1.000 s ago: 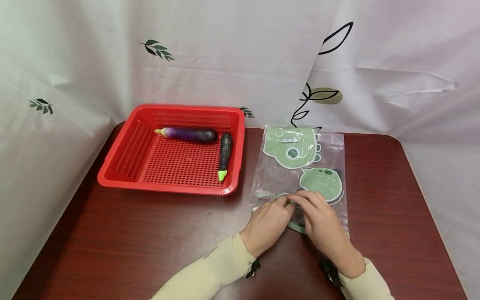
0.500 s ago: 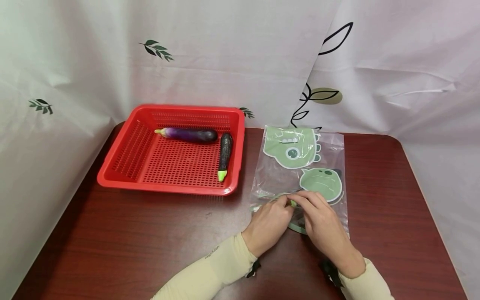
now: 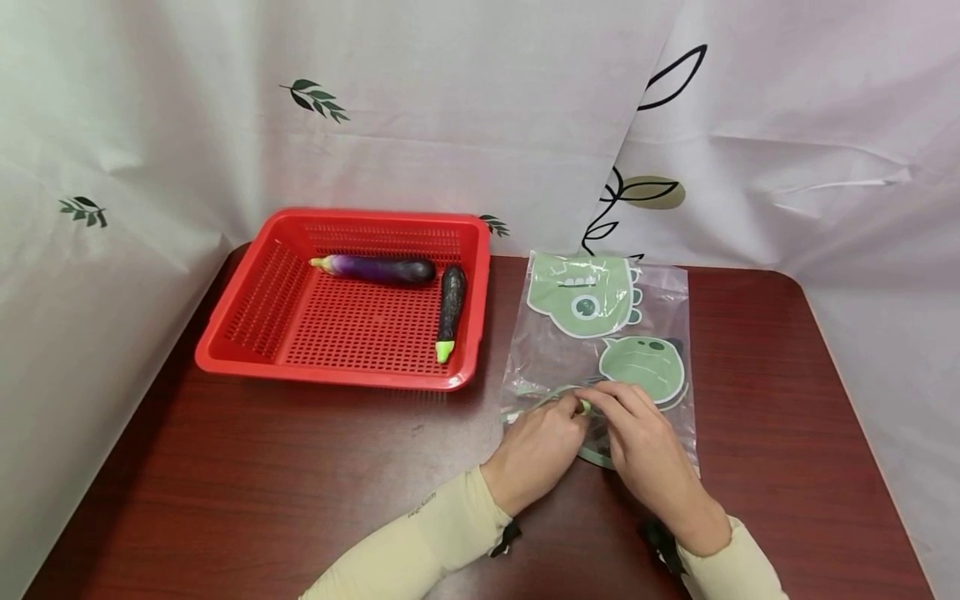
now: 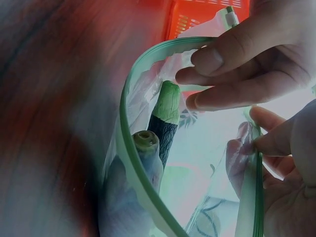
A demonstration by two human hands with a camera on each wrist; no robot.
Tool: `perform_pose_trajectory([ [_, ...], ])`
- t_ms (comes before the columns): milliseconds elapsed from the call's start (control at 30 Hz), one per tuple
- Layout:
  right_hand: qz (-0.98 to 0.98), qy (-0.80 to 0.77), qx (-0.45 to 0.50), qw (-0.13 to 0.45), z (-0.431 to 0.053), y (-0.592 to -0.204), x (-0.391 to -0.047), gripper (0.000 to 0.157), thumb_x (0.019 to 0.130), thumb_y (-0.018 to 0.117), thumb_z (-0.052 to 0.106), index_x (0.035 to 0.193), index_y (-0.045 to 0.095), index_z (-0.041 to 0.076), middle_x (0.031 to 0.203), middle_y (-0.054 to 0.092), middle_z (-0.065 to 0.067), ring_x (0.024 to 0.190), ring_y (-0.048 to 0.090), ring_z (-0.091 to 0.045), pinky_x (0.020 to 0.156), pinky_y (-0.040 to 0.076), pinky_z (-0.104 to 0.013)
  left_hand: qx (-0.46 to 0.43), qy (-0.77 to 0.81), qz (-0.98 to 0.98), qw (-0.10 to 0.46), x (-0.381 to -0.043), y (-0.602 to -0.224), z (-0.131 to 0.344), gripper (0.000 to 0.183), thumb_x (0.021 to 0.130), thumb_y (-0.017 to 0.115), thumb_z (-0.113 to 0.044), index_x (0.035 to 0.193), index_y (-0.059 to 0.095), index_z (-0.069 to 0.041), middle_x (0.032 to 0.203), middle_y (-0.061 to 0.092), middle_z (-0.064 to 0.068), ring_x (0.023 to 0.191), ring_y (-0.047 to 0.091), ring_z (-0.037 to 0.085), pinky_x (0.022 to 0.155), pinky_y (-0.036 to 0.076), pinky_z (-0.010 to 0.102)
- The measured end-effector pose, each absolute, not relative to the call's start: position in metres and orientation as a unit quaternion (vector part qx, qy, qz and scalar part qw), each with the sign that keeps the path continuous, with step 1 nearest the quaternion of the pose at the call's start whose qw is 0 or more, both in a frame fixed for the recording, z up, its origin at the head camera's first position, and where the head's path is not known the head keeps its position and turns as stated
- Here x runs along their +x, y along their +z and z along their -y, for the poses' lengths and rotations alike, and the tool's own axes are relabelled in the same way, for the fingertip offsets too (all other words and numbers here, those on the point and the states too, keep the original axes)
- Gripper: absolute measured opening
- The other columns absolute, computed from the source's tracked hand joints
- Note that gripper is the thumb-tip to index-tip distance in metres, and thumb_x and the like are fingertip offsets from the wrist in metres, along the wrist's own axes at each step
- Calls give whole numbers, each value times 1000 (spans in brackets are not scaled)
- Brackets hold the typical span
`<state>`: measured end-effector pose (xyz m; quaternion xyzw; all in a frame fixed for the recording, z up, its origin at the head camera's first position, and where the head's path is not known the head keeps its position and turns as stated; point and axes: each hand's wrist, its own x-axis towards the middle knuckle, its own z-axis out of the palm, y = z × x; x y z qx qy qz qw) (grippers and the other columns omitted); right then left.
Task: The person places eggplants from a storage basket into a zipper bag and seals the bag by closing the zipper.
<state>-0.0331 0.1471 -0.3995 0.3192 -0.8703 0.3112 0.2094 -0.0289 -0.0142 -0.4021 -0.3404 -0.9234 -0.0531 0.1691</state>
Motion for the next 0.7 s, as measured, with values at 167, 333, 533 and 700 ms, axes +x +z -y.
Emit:
perform_pose_trajectory([
  [167, 872, 309, 319, 209, -147, -399, -34, 37, 89, 35, 4, 113, 63, 6, 107, 59, -5, 95, 52, -21, 87, 36, -26, -348, -51, 920, 175, -28, -397, 17, 13, 84, 61, -11, 90, 72, -15, 88, 59, -1, 72, 61, 12, 60, 50, 25],
  [333, 876, 305, 315, 199, -148, -399, -34, 37, 87, 38, 0, 113, 63, 6, 108, 59, -4, 96, 52, -20, 88, 36, -26, -363, -56, 915, 165, -27, -392, 19, 11, 82, 63, -10, 86, 72, -14, 85, 59, -1, 70, 60, 12, 58, 50, 25],
  [533, 874, 308, 315, 205, -147, -400, -34, 36, 88, 37, 1, 113, 63, 6, 107, 59, -4, 96, 52, -20, 88, 36, -26, -361, -82, 919, 132, -28, -383, 26, 7, 81, 63, -14, 78, 69, -16, 79, 58, -4, 62, 59, 12, 50, 48, 26],
  [700, 881, 302, 309, 191, -148, -400, -34, 36, 88, 39, 0, 113, 63, 7, 107, 58, -4, 98, 52, -19, 88, 36, -25, -353, -105, 924, 102, -29, -373, 33, 5, 81, 64, -18, 80, 69, -17, 79, 58, -6, 61, 60, 12, 50, 47, 27],
])
